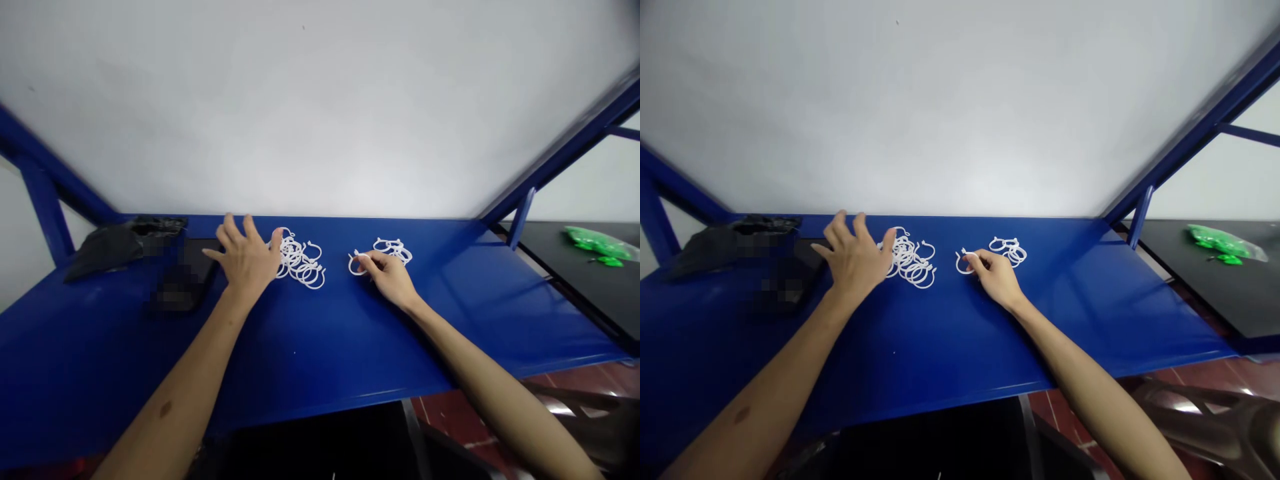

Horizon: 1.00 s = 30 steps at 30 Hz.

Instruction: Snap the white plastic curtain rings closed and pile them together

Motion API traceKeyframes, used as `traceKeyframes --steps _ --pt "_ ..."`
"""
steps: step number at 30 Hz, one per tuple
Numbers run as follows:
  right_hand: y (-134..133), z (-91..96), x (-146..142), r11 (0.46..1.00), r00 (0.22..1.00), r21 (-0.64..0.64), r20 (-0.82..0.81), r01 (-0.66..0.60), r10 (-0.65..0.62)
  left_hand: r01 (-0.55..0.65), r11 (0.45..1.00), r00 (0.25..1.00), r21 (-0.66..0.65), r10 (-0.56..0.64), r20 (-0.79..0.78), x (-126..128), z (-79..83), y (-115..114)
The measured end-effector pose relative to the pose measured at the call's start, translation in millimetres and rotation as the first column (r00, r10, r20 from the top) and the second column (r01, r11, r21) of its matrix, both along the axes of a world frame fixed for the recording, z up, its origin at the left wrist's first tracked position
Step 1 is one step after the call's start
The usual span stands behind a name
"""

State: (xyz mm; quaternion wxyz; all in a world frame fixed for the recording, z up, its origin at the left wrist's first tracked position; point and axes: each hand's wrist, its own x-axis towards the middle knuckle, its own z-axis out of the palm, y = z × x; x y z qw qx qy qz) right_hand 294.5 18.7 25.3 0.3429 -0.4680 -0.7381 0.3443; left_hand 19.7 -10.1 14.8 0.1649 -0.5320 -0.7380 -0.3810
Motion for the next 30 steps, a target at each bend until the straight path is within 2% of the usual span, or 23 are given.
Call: traceKeyframes --steps 2,4,7,10,14,19,21,24,27,30 --pt "-0.1 0.9 0.4 0.999 0.999 0.035 0.045 0.006 -0.008 -0.067 0.994 0.996 -0.088 0.072 0.050 -14.6 -2.5 2.4" --pt "-0.4 0.1 0.9 0.998 0.998 0.058 0.067 0.001 -0.005 -0.084 0.989 0.992 -0.121 0.094 0.078 -20.8 -2.6 2.7" --pt "0.7 -4.5 2.2 0.998 0.999 0.059 0.048 -0.001 -0.002 -0.057 0.998 0.997 -0.034 0.059 0.055 -14.4 4.0 0.9" --pt "1.6 -10.1 2.8 1.000 0.999 0.019 -0.044 -0.016 0.017 0.114 0.991 0.993 0.074 -0.115 0.002 7.6 14.9 -3.3" --pt "-3.4 -12.7 -1.5 0.997 0.969 -0.030 -0.240 -0.071 0.061 0.462 0.885 0.887 0.050 -0.462 -0.018 46.9 21.7 -15.4" --pt "-16.1 -11.7 -11.5 0.990 0.927 -0.071 -0.365 -0.121 0.087 0.620 0.784 0.765 0.016 -0.609 0.210 75.1 13.4 -29.7" --pt "-19.9 -12.1 -14.6 0.984 0.917 -0.091 -0.385 -0.151 0.105 0.645 0.762 0.710 0.045 -0.621 0.333 77.8 10.3 -32.0" --pt "-23.9 -11.2 -17.1 0.975 0.905 -0.094 -0.400 -0.202 0.149 0.639 0.766 0.662 0.070 -0.594 0.457 79.3 7.8 -34.0" --pt "-27.8 -7.4 -17.8 0.976 0.911 -0.052 -0.372 -0.211 0.178 0.613 0.783 0.651 0.105 -0.576 0.495 81.6 4.9 -36.3" --pt "-32.5 -3.0 -17.2 0.975 0.923 0.009 -0.321 -0.222 0.213 0.599 0.786 0.657 0.156 -0.593 0.464 84.1 1.3 -38.9"
